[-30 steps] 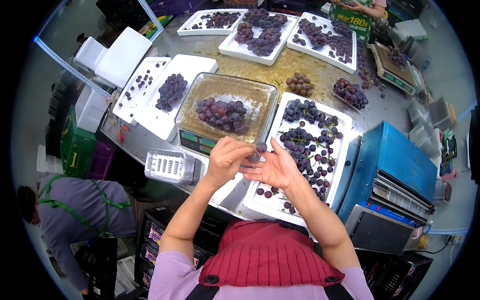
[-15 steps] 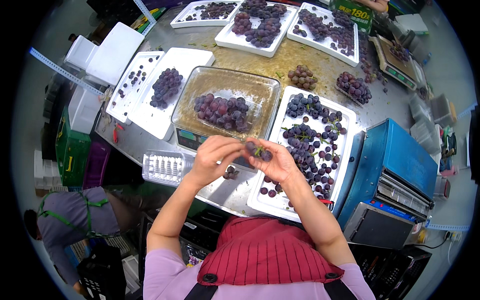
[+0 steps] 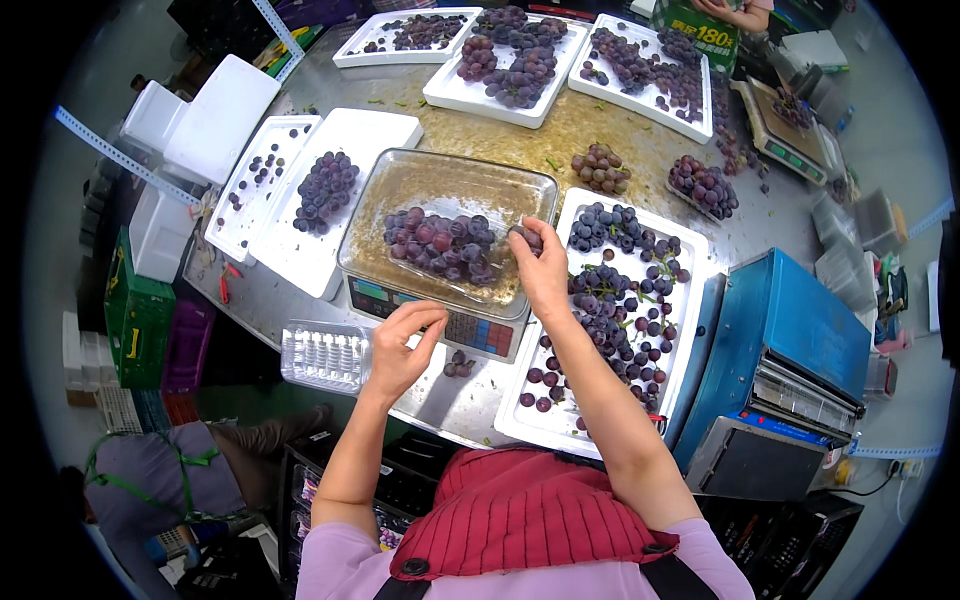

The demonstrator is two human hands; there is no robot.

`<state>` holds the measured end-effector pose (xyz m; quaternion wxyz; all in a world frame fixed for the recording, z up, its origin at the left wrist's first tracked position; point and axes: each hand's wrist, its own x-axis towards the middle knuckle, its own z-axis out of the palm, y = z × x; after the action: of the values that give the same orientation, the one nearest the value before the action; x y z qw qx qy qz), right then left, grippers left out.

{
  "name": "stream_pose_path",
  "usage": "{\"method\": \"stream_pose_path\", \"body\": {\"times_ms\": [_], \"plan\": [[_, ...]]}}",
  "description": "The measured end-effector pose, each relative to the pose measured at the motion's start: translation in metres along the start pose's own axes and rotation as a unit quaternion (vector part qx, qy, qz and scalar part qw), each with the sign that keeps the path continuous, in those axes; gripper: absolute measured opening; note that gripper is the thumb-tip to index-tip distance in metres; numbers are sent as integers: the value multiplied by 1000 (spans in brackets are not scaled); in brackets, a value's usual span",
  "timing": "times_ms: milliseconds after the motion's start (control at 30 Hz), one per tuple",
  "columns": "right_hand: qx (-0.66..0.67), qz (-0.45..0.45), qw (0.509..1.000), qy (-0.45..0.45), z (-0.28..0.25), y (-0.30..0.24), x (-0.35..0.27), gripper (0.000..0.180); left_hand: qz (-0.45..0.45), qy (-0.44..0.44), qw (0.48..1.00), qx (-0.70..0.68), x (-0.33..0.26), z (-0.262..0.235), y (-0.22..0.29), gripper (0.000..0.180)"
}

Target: The person trims bunches of grapes using shears, weighs them on a scale, and then wraps them in plastic film using a sealer machine. The finished packages are placed into a plastic crate.

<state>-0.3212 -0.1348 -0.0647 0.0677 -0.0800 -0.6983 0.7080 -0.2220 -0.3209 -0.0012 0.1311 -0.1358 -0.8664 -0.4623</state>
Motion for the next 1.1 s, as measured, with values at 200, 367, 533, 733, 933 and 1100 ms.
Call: {"method": "stream_pose_path", "body": {"times_ms": [200, 367, 533, 733, 933, 1100], "plan": [[-169, -183, 967, 46, 20, -1, -15, 34, -6, -20, 1000, -2, -5, -1, -5, 10], [-84, -128, 988, 14, 26, -4, -25, 47, 4, -21, 1000, -3, -8, -2, -9, 10], [1, -91, 996, -5, 18, -11, -27, 54, 2, -3, 1000, 3, -12, -7, -13, 9], [78, -42, 996, -12, 2, 3, -17, 60, -6, 21, 1000, 6, -13, -19, -17, 9], [106, -48, 992, 43, -43, -12, -20, 48, -47, 141, 989, 27, -7, -75, -27, 10], [117, -24, 991, 62, -73, -36, -35, 49, -106, 254, 961, -39, -3, -132, -62, 14]]}}
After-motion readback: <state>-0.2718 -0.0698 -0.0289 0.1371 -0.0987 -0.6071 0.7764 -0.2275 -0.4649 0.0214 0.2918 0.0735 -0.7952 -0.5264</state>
